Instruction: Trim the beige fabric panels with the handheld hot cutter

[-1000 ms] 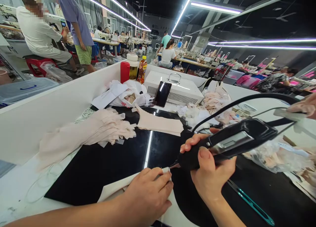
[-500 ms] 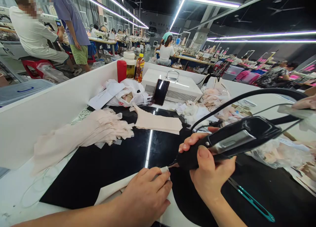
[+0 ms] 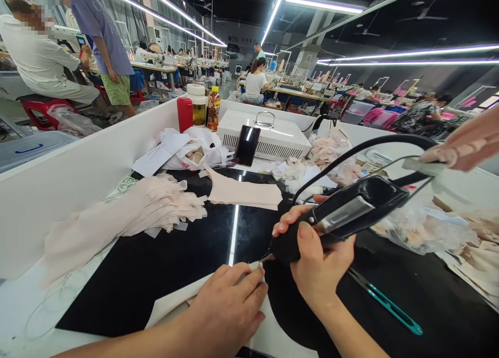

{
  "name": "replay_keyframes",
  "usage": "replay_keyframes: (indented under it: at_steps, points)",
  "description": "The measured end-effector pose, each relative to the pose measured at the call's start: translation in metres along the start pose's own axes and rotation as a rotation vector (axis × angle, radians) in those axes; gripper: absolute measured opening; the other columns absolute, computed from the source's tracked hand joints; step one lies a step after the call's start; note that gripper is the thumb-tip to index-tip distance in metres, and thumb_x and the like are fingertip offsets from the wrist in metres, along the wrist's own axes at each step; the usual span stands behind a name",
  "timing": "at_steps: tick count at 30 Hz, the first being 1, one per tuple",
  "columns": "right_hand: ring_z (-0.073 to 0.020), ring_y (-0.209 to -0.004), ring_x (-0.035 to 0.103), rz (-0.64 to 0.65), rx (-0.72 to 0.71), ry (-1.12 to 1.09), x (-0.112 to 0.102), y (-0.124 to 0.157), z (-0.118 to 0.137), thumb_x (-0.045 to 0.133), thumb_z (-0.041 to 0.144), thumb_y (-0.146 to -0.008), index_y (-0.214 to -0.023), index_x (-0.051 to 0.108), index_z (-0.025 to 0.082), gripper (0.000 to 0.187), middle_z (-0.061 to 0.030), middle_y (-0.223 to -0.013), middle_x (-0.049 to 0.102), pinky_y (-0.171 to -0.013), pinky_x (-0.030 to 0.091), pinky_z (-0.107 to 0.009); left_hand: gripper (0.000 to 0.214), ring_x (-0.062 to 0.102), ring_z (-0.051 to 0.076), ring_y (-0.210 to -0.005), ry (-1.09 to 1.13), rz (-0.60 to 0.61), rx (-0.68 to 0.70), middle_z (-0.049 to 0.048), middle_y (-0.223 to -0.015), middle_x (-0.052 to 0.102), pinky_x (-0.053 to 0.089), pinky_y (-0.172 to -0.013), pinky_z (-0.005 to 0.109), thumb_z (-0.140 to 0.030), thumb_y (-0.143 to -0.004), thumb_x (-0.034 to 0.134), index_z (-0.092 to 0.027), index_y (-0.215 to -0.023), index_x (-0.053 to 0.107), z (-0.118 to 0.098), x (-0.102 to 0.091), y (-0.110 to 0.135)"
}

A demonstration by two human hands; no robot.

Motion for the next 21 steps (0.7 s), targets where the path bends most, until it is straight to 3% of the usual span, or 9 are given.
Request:
replay_keyframes:
  at_steps: [7,15,21]
  points:
    - [-0.0145,-0.064,0.066,0.018,0.011,-0.047,0.005,0.001,0.001,0.083,0.037,-0.089,-0.122,0.058,0.029,0.042,0.004,-0.084,0.067,-0.059,0.061,-0.032,0.031,0.059,0.02,-0.117,0.0,0.043,-0.002,0.0029,-0.136,0.071,0.044,-0.089,0.034,-0.04,-0.111,0.06,-0.015,-0.128,0.069,0.001,0.003,0.001]
    - [-0.0139,-0.062,0.067,0.057,-0.001,-0.051,0.008,0.004,-0.002,0.079,0.032,-0.094,-0.123,0.057,0.029,0.036,0.0043,-0.085,0.069,-0.061,0.06,-0.032,0.029,0.062,0.021,-0.116,0.034,0.023,-0.01,0.0041,-0.135,0.072,0.048,-0.087,0.034,-0.037,-0.111,0.059,-0.015,-0.128,0.067,0.001,0.002,0.001]
    - [-0.0144,-0.066,0.069,0.021,-0.021,-0.044,-0.007,-0.008,0.017,0.085,0.033,-0.09,-0.121,0.06,0.029,0.04,0.005,-0.085,0.071,-0.063,0.062,-0.032,0.022,0.066,0.022,-0.115,0.039,0.112,-0.004,0.005,-0.136,0.073,0.051,-0.089,0.036,-0.029,-0.112,0.056,-0.018,-0.129,0.066,0.025,0.0,0.001]
Point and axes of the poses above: each hand's wrist, its own y-axis away from the middle knuckle, its own x-axis out of the palm, z = x × y, the point moved 6 cm from there along -y, towards the middle knuckle
